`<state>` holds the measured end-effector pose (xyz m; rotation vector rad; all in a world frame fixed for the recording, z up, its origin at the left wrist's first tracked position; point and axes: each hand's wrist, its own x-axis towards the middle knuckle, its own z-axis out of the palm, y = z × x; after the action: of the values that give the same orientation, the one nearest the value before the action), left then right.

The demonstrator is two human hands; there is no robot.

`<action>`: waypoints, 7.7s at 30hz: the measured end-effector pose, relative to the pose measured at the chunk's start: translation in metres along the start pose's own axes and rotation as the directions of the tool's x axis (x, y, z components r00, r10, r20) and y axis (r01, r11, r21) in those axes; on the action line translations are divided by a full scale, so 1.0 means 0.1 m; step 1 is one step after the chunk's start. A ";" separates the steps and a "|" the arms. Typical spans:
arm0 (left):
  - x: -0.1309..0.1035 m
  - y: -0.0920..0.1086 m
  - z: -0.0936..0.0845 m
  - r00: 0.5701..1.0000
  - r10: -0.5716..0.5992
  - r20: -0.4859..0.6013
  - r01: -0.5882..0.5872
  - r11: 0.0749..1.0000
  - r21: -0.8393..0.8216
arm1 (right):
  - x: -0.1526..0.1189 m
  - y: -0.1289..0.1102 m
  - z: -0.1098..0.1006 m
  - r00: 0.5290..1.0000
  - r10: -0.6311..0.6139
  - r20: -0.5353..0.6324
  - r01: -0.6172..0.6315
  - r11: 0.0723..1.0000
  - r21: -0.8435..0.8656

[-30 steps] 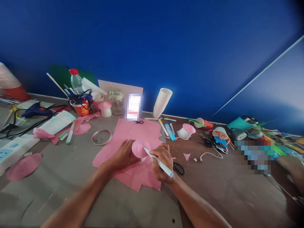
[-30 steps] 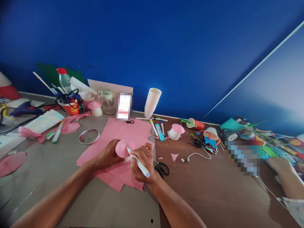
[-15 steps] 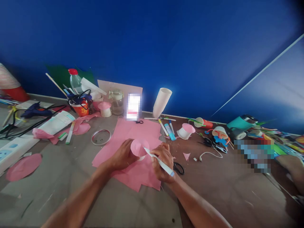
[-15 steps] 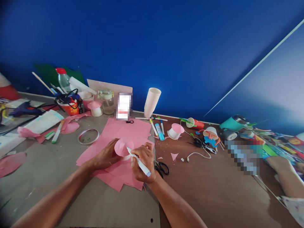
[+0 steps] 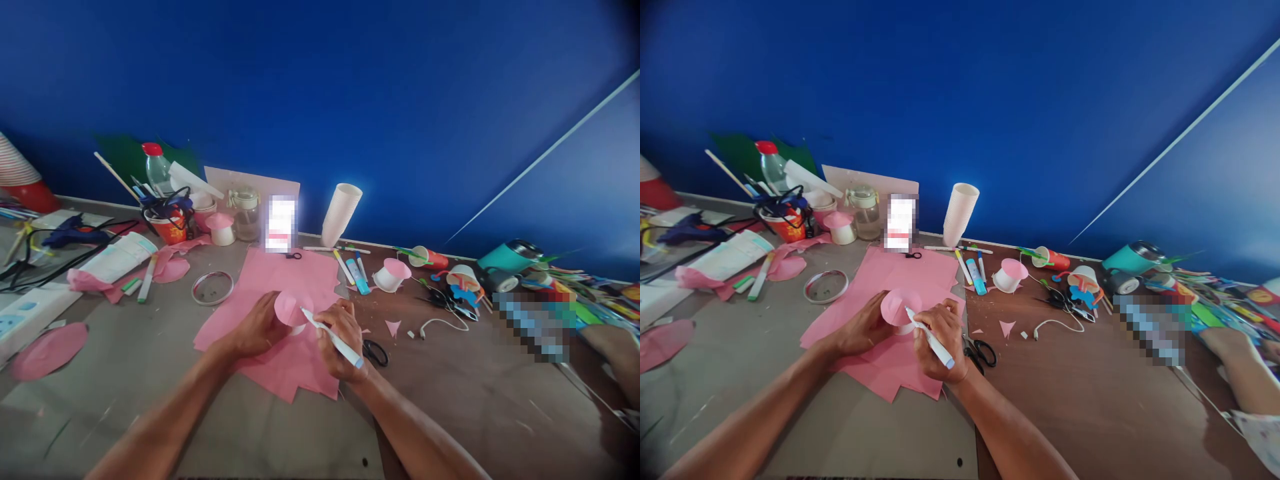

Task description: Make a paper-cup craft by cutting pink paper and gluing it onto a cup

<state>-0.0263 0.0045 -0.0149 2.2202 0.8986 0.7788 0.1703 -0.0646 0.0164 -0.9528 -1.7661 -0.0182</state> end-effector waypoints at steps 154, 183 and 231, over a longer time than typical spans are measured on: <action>0.04 0.00 0.09 0.997 0.016 -0.077 -0.006 0.992 0.123 | -0.01 0.02 0.04 1.000 0.021 0.023 -0.022 0.999 0.034; 0.03 -0.05 0.10 0.996 0.047 -0.074 -0.036 0.989 0.141 | -0.01 0.01 0.02 0.998 0.011 0.069 -0.012 1.000 0.012; 0.03 -0.02 0.09 0.998 0.014 -0.067 -0.005 0.991 0.130 | 0.00 0.04 -0.03 0.993 0.110 0.047 -0.112 0.993 0.046</action>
<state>-0.0190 0.0055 -0.0207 2.3247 0.9975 0.8255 0.1755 -0.0633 0.0161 -1.0220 -1.7436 0.1169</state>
